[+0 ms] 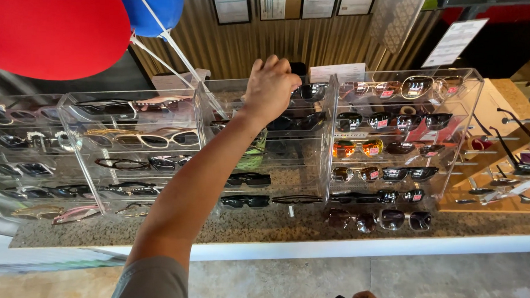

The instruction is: Cleaning various sunglasses with a cloth at a retail display counter.

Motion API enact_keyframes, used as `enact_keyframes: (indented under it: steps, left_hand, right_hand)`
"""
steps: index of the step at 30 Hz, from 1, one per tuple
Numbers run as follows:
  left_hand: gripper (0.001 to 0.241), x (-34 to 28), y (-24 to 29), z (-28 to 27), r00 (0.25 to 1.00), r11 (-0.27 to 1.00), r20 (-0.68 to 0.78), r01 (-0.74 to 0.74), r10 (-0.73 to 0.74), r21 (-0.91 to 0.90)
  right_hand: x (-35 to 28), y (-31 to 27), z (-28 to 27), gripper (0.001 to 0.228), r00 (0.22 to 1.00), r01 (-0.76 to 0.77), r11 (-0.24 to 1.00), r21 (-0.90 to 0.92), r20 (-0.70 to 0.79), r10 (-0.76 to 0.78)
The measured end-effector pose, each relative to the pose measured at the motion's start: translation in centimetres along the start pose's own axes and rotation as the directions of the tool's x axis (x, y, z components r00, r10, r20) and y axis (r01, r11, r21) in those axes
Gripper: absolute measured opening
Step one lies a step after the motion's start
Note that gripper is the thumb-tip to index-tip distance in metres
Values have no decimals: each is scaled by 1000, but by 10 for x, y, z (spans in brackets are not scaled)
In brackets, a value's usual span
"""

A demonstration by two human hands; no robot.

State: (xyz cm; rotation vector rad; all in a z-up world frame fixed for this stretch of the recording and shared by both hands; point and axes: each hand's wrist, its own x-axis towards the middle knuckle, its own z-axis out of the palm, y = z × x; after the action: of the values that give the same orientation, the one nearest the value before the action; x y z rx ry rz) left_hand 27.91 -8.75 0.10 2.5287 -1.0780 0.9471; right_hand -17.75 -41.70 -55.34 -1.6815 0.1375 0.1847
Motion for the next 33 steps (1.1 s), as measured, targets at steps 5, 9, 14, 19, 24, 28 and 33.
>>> enact_keyframes:
  steps: [5, 9, 14, 19, 24, 28, 33]
  left_hand:
    - [14, -2, -9, 5, 999, 1000, -45, -4, 5, 28]
    - [23, -27, 12, -41, 971, 993, -236, 6, -34, -118]
    - [25, -102, 70, -102, 896, 929, -386, 74, -221, -362]
    - [21, -223, 119, -89, 815, 710, -214, 303, -539, -636]
    - [12, -346, 160, -43, 599, 293, 297, 691, -744, -661]
    - [12, -388, 178, -56, 554, 222, 418, 755, -720, -617]
    - [14, -418, 181, -75, 545, 193, 538, 795, -643, -575]
  right_hand:
    - [-26, -137, 62, 27, 944, -229, 972, 46, -233, 233]
    - [-54, -213, 84, 18, 929, -315, 929, 194, -137, 343]
    - [-73, -295, 118, 12, 879, -460, 813, 357, 54, 474]
    - [-72, -301, 117, 26, 911, -316, 922, 226, 343, 228]
    - [-5, -330, 117, 19, 996, 62, 944, -323, -44, -80]
    - [76, -372, 117, 24, 916, 319, 744, -587, -10, -400]
    - [151, -389, 118, 49, 721, 451, 191, -872, 230, -654]
